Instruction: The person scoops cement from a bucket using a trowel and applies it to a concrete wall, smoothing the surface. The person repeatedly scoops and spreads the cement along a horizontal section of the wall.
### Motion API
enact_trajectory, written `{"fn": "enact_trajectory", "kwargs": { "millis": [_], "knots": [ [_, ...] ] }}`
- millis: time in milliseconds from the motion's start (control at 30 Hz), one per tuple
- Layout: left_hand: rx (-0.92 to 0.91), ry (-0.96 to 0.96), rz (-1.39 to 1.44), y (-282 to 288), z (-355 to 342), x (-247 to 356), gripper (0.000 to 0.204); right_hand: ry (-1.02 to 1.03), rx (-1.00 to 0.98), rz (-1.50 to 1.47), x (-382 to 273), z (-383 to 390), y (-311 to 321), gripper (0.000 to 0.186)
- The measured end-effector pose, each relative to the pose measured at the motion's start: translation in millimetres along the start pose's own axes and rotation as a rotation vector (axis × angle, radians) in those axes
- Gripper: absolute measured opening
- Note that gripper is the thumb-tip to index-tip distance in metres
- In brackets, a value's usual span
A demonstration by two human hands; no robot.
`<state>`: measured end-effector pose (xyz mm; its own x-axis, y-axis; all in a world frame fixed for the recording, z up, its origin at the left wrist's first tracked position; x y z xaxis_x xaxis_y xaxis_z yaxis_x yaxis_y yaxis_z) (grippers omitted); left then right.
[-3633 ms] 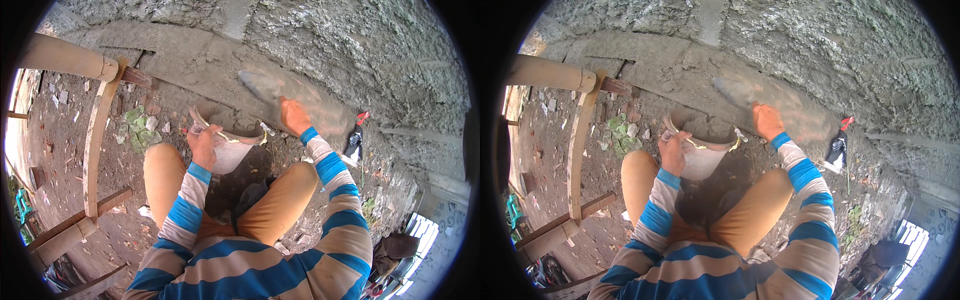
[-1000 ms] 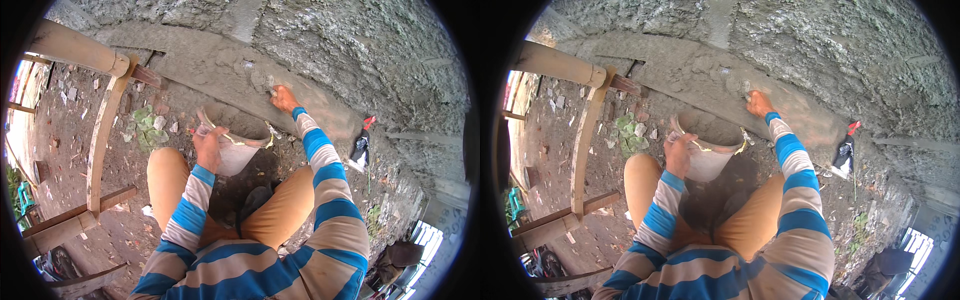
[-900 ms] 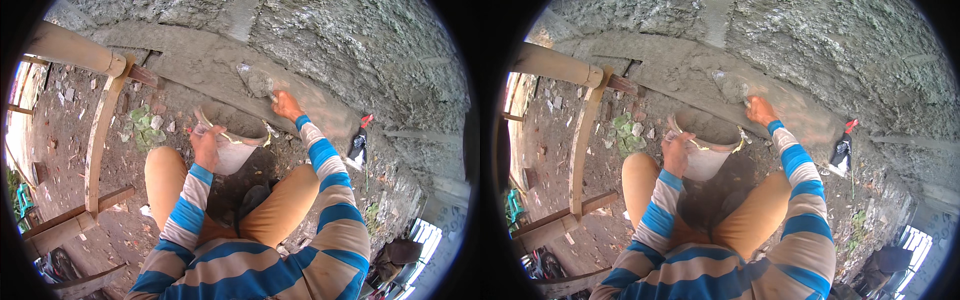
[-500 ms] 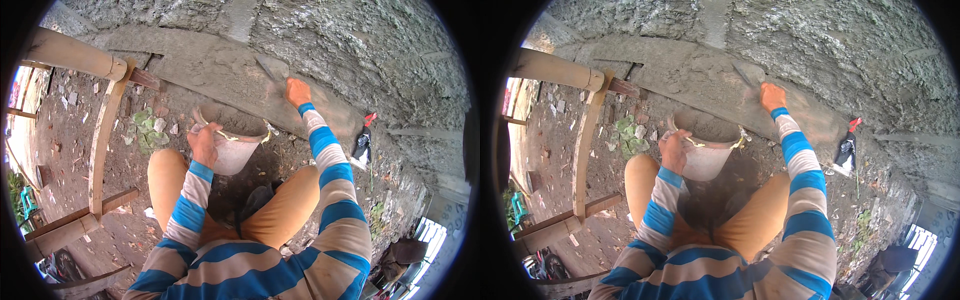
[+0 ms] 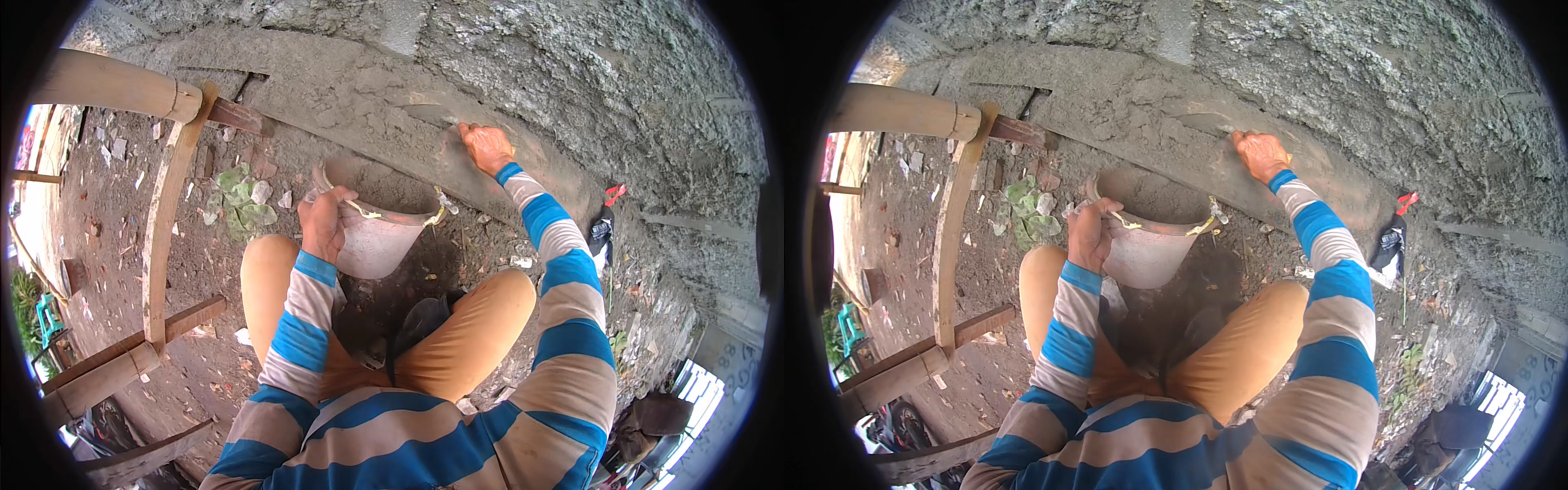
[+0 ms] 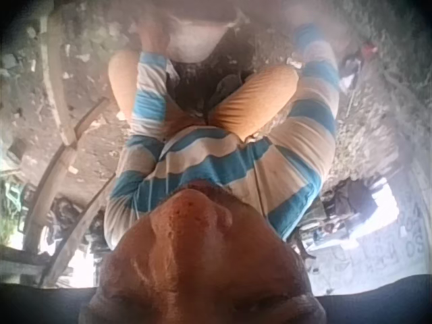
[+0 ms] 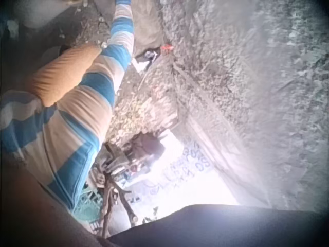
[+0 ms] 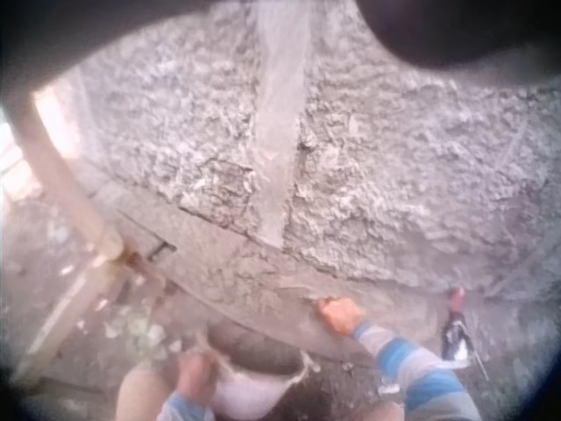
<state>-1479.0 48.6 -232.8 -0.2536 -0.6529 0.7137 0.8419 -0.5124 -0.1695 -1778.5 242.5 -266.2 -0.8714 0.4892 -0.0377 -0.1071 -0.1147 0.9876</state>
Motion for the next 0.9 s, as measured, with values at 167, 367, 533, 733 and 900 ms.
{"fn": "enact_trajectory", "kwargs": {
  "millis": [167, 367, 533, 733, 900],
  "knots": [
    [-0.012, -0.007, -0.044, -9, 6, 5, 0.014, -0.266, 0.082, -0.028, 35, -29, 11, 0.022],
    [-0.038, -0.024, -0.044, -10, 10, 4, 0.012, -0.126, 0.175, -0.066, -8, -109, -7, 0.028],
    [-0.020, -0.032, -0.053, -7, 9, 2, 0.012, 0.098, 0.186, -0.016, -11, -85, -1, 0.038],
    [-0.029, -0.025, -0.056, -5, 11, 4, 0.012, 0.089, 0.103, -0.022, -5, -43, -2, 0.037],
    [-0.049, -0.031, -0.040, -11, 11, 2, 0.013, -0.206, 0.107, -0.137, 22, -49, -28, 0.026]
  ]
}}
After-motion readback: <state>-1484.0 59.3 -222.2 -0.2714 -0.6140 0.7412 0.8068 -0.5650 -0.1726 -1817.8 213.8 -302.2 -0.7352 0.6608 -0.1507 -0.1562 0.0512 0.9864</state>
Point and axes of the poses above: each hand's wrist, its own z-axis away from the middle knuckle, its own y-axis out of the back of the hand, x = y × z, the point moved 7 cm from there along -z, towards the middle knuckle, and after that the axes turned 9 degrees about -z, right-handed, at the moved point
